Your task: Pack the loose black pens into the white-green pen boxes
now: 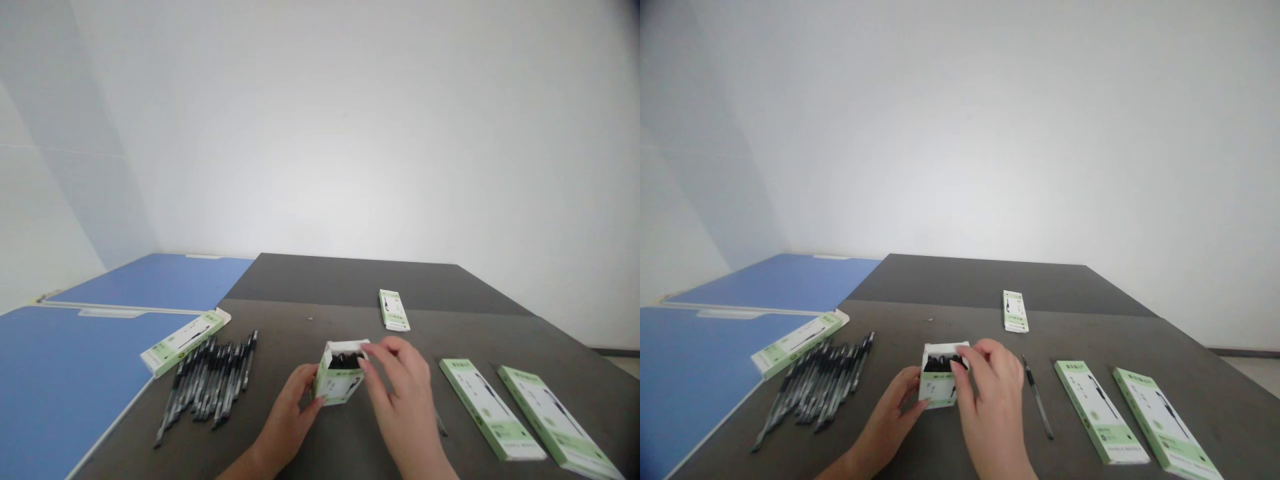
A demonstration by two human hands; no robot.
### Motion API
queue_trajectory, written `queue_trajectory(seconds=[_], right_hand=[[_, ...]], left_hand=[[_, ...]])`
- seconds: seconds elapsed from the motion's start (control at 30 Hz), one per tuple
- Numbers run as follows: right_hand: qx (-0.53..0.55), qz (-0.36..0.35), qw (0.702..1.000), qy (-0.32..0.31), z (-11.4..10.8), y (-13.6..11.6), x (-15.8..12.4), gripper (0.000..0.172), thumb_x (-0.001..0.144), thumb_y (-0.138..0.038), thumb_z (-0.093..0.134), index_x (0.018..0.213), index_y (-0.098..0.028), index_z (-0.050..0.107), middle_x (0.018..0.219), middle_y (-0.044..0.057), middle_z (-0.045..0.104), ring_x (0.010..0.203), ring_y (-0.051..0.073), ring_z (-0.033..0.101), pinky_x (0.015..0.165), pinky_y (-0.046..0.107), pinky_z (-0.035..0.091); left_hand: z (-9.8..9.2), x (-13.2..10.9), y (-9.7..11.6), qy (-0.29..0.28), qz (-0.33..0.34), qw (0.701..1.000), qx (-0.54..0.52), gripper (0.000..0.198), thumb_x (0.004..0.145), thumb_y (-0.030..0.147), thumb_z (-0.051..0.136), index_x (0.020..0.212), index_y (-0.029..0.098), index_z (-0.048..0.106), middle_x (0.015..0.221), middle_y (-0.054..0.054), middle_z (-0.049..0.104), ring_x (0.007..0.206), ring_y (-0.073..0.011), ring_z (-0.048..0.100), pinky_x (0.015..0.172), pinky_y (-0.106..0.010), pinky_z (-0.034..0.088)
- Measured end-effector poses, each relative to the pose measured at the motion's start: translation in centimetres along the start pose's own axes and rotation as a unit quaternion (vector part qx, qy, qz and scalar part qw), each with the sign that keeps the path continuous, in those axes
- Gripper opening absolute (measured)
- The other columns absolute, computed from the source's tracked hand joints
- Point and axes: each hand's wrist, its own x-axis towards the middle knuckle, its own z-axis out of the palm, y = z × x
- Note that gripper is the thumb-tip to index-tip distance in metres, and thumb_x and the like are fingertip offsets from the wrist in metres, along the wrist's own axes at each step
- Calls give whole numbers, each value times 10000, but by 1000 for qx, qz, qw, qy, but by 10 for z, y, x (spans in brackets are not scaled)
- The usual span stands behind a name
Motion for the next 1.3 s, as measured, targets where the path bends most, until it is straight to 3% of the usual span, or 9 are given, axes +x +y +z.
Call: queue_trajectory(seconds=[0.1,0.23,0.37,0.5,0.7,0.8,0.9,1.03,1.3], right_hand=[[132,121,984,13,4,17,-16,355,885,-389,555,1214,-256,546,1233,95,550,1177,281,486,988,479,353],[376,304,869,-108,16,28,-36,497,892,-502,512,1328,-269,464,1414,64,490,1324,254,409,1105,459,295],[424,413,801,-81,26,22,-40,604,820,-602,559,1254,-183,553,1381,95,539,1328,281,416,1047,393,411],[407,389,821,-98,26,15,-38,520,845,-568,549,1237,-230,592,1352,26,577,1336,246,414,892,265,523],[373,314,866,-108,21,15,-34,367,908,-474,490,1163,-244,619,1242,31,648,1135,220,593,813,254,531],[340,279,892,-104,17,12,-25,309,897,-413,507,1096,-222,647,1196,58,663,1112,225,597,901,295,492],[322,248,910,-83,15,11,-18,248,872,-353,530,1015,-217,680,1124,62,684,1082,224,605,948,314,458],[326,245,909,-84,14,11,-17,239,871,-326,517,993,-221,694,1067,58,707,1011,216,633,882,304,494],[364,238,894,-106,10,15,-23,292,865,-385,558,1073,-234,695,1161,75,698,1087,237,627,922,337,502]], left_hand=[[1,-2,3,0,0,1000,-6,431,798,78,564,1192,254,547,1218,-61,581,1141,-216,557,1027,-366,437],[5,-3,12,-44,-16,999,-26,397,807,100,579,1177,242,563,1190,-67,597,1123,-223,556,1016,-378,435],[8,-2,25,-120,-15,991,-64,430,828,239,625,1250,218,542,1286,-96,571,1194,-255,515,1056,-415,387],[9,5,47,-59,-69,984,-156,431,932,413,457,1313,220,510,1374,-81,532,1305,-245,427,1112,-406,309],[13,25,86,-6,-150,971,-187,241,844,320,592,1029,203,693,1027,-29,721,975,-204,627,877,-295,479],[12,31,96,22,-122,978,-167,191,819,234,594,959,214,722,1010,-19,721,978,-190,624,892,-273,463],[8,32,96,-12,-51,983,-175,190,799,182,597,917,217,741,1068,-29,693,1049,-194,601,936,-264,439],[5,30,90,-73,13,979,-190,233,818,213,599,1019,231,717,1170,-45,632,1122,-211,571,943,-278,446],[9,30,87,-16,31,999,-40,194,893,230,544,995,241,708,1070,-40,698,1022,-181,628,927,-287,474]])
